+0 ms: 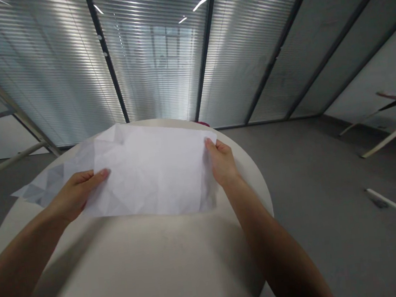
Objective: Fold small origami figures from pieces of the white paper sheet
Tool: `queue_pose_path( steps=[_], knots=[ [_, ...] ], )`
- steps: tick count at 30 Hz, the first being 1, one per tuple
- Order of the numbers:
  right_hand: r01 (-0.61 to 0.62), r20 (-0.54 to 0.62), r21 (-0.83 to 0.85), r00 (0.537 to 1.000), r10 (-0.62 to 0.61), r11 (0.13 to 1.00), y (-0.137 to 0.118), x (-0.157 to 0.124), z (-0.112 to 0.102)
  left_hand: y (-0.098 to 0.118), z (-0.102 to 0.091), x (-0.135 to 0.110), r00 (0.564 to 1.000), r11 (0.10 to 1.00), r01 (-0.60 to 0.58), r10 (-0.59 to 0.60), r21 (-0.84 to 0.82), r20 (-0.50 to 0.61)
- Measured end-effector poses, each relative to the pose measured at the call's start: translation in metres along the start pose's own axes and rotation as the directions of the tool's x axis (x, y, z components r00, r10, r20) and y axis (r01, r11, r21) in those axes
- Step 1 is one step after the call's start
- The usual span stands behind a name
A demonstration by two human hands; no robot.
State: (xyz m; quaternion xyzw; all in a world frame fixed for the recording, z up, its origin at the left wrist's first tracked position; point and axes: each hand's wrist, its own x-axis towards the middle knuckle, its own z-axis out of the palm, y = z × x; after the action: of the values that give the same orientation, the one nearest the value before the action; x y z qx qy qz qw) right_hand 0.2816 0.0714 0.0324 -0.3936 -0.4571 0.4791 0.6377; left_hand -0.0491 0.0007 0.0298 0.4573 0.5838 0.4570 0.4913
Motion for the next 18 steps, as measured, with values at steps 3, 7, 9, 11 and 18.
queue_pose_path(
  steps=[3,7,9,11,18],
  knots=[
    [-0.017,0.045,-0.042,0.999,0.019,0.999,0.002,-0.005,0.004,0.002,0.004,0.003,0.994,0.988,-0.097,0.102,-0.120,0.032],
    [-0.087,0.084,-0.087,0.992,0.095,0.992,0.009,-0.010,0.011,0.001,0.007,0.006,0.980,0.962,-0.198,0.187,-0.189,-0.074],
    [-0.118,0.077,-0.087,0.989,0.125,0.989,0.012,-0.011,0.014,0.000,0.011,0.005,0.971,0.950,-0.239,0.229,-0.202,-0.068],
    [-0.142,0.061,-0.062,0.987,0.146,0.988,0.013,-0.012,0.016,-0.002,0.014,0.003,0.965,0.946,-0.262,0.264,-0.193,-0.016],
    [-0.231,0.075,-0.032,0.970,0.232,0.973,0.011,-0.012,0.016,-0.013,0.020,0.005,0.954,0.945,-0.275,0.246,-0.176,-0.170]
  ],
)
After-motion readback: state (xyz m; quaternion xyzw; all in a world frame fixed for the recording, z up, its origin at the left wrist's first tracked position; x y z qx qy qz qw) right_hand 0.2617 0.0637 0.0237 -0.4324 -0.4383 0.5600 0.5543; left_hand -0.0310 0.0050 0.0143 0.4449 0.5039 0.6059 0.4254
